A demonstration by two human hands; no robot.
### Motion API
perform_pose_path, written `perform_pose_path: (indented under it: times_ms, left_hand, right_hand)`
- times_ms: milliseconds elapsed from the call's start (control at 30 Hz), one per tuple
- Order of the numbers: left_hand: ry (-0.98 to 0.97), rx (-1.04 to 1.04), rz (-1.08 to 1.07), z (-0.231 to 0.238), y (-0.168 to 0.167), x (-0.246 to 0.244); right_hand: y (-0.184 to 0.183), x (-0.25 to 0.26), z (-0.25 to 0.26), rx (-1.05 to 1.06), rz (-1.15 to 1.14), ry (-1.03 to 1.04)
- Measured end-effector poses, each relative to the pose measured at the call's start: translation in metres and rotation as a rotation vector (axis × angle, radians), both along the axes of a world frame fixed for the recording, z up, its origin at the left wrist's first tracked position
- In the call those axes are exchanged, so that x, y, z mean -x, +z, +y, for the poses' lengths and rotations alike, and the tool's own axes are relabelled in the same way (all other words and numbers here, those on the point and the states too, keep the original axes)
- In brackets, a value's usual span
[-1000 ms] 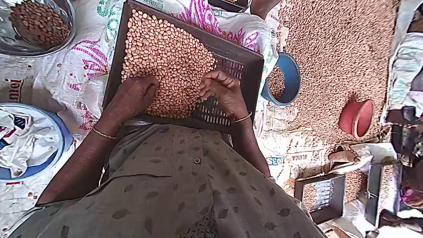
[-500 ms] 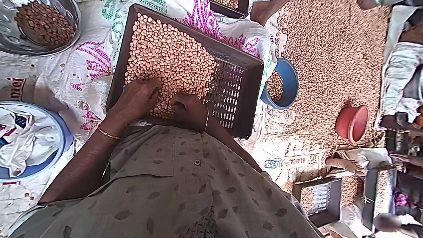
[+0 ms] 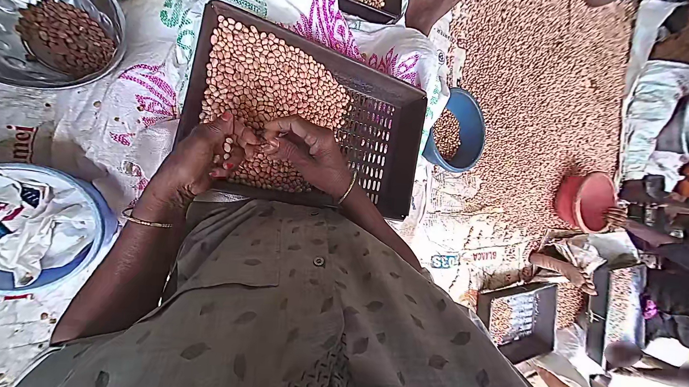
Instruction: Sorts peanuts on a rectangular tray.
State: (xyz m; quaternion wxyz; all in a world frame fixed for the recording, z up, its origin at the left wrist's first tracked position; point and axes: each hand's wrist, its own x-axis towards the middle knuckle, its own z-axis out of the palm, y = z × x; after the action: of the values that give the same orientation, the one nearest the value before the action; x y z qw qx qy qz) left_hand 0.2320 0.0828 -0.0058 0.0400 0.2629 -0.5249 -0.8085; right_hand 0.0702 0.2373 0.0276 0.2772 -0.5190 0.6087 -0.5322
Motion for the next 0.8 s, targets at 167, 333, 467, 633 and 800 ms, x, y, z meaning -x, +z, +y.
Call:
perform_pose_path:
  times_ms: [167, 333, 467, 633, 800]
  left_hand:
    - [0.024, -0.258, 0.118, 0.007, 0.000, 0.000]
    - [0.161, 0.041, 0.113, -0.011, 0.006, -0.016]
    - [-0.012, 0.720, 0.031, -0.008, 0.010, -0.037]
    - [-0.284, 1.012, -0.021, -0.010, -0.007, -0.031]
    - [-0.327, 1.159, -0.045, -0.005, -0.013, -0.025]
  right_hand:
    - [-0.012, 0.006, -0.024, 0.006, 0.287, -0.056]
    - [-0.036, -0.005, -0.024, -0.367, 0.673, 0.080]
    - [-0.034, -0.014, -0.026, -0.471, 0.791, 0.078]
    - [-0.029, -0.023, -0.027, -0.552, 0.875, 0.041]
    - [-0.033, -0.017, -0.025, -0.514, 0.807, 0.029]
